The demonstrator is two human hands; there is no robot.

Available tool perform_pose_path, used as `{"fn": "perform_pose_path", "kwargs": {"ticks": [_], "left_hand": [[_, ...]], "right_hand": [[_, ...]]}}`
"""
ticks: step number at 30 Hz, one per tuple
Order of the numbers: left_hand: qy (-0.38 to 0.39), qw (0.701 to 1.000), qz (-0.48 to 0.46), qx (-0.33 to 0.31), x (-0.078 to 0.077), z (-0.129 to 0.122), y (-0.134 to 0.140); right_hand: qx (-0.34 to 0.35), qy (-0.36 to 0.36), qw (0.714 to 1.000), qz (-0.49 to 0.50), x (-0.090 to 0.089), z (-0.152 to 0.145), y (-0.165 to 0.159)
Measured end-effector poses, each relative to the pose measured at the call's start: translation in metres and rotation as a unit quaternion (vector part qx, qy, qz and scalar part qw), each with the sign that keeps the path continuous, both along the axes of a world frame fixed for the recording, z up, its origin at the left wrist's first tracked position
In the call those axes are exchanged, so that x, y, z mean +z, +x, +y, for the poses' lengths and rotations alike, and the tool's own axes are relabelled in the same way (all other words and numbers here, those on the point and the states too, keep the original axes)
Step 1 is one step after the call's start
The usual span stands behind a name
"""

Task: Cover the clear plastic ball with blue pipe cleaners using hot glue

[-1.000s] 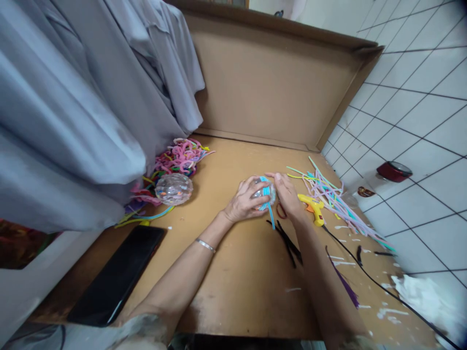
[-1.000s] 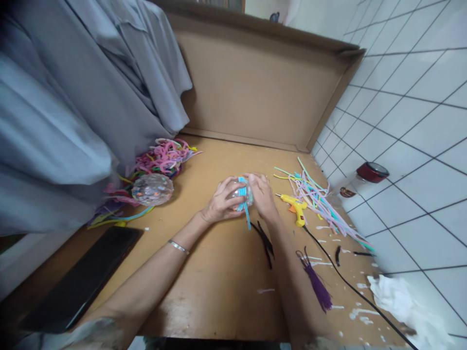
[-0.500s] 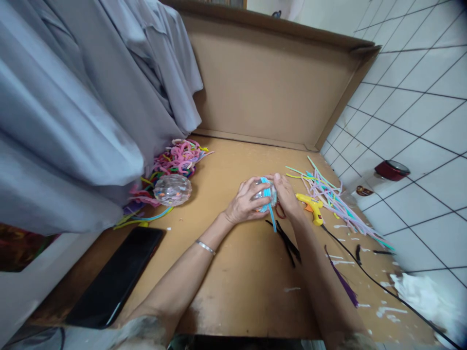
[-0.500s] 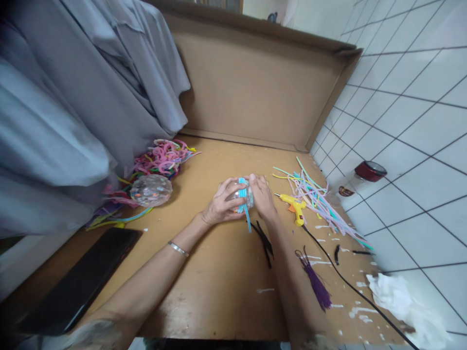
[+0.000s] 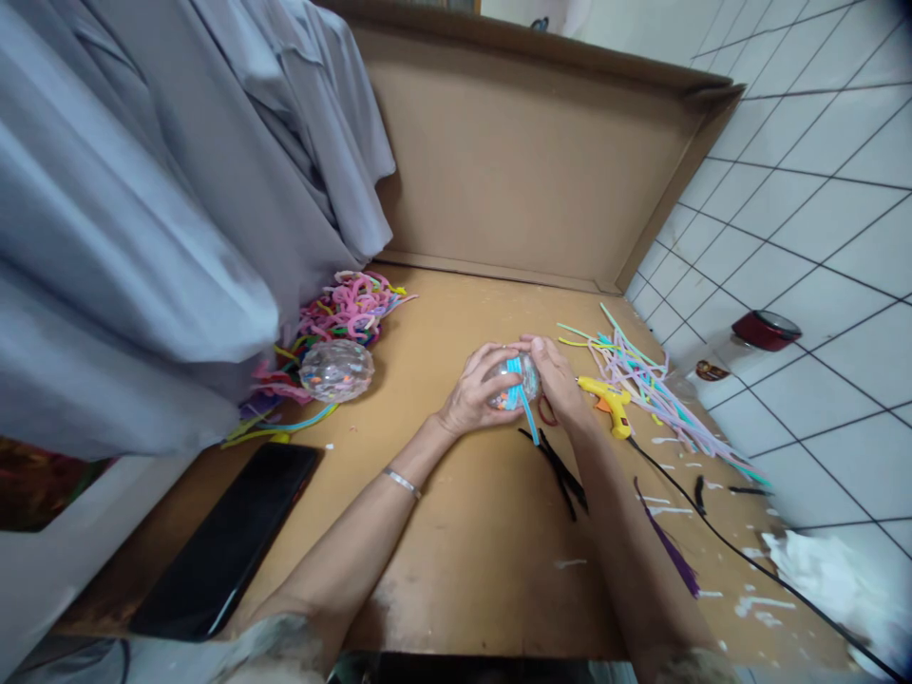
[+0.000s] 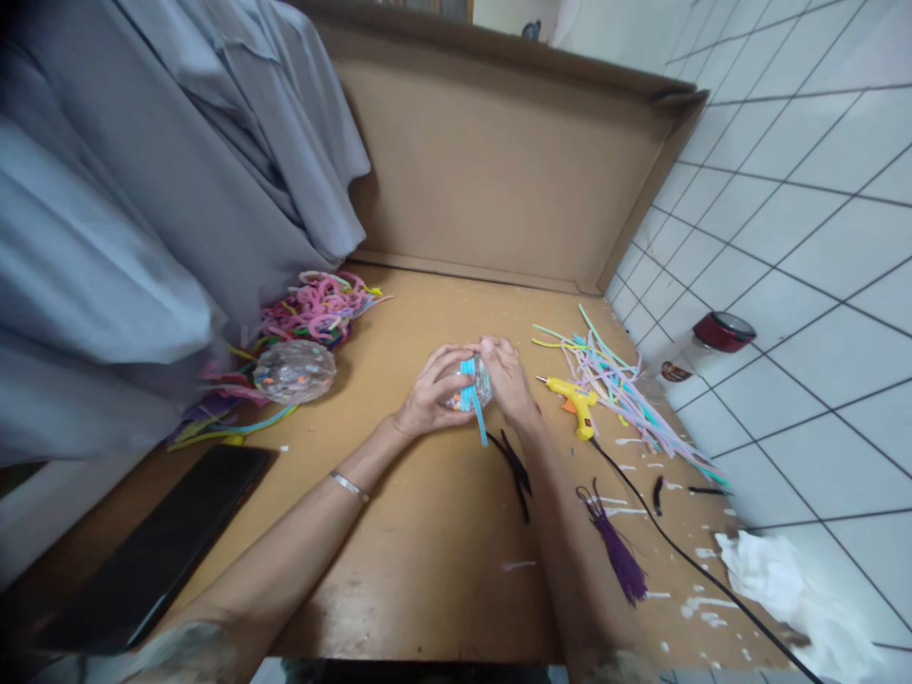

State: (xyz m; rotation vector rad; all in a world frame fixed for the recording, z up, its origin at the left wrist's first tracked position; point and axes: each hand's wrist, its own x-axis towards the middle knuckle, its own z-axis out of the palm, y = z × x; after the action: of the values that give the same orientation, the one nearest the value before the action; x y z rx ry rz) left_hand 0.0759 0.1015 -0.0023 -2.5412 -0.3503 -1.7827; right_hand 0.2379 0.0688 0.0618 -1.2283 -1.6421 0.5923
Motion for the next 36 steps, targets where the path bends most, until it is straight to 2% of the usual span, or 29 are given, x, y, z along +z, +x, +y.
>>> {"fn": "perform_pose_path", "kwargs": {"ticks": [7,17,23,33,36], "left_hand": [[-0.026,0.998,-0.045,-0.016,0.004,-0.002,0.003],[-0.058,0.998,-0.016,-0.005,0.006,-0.003,-0.002],[-0.094,0.995,-0.016,-0.012,0.006,-0.005,-0.001],[-0.15,0.988,-0.04,-0.018,0.004,-0.005,-0.001],[-0.167,0.985,-0.035,-0.032,0.003,-0.005,-0.001]], "right_hand": [[0.032,0.0,0.999,0.003,0.001,0.0,0.0],[0.045,-0.014,0.999,0.019,-0.002,0.001,0.002],[0.039,-0.011,0.999,0.035,-0.008,0.003,0.0],[0.009,0.006,1.0,-0.012,-0.017,0.008,0.001],[-0.021,0.019,0.999,-0.038,-0.017,0.007,0.002]]}}
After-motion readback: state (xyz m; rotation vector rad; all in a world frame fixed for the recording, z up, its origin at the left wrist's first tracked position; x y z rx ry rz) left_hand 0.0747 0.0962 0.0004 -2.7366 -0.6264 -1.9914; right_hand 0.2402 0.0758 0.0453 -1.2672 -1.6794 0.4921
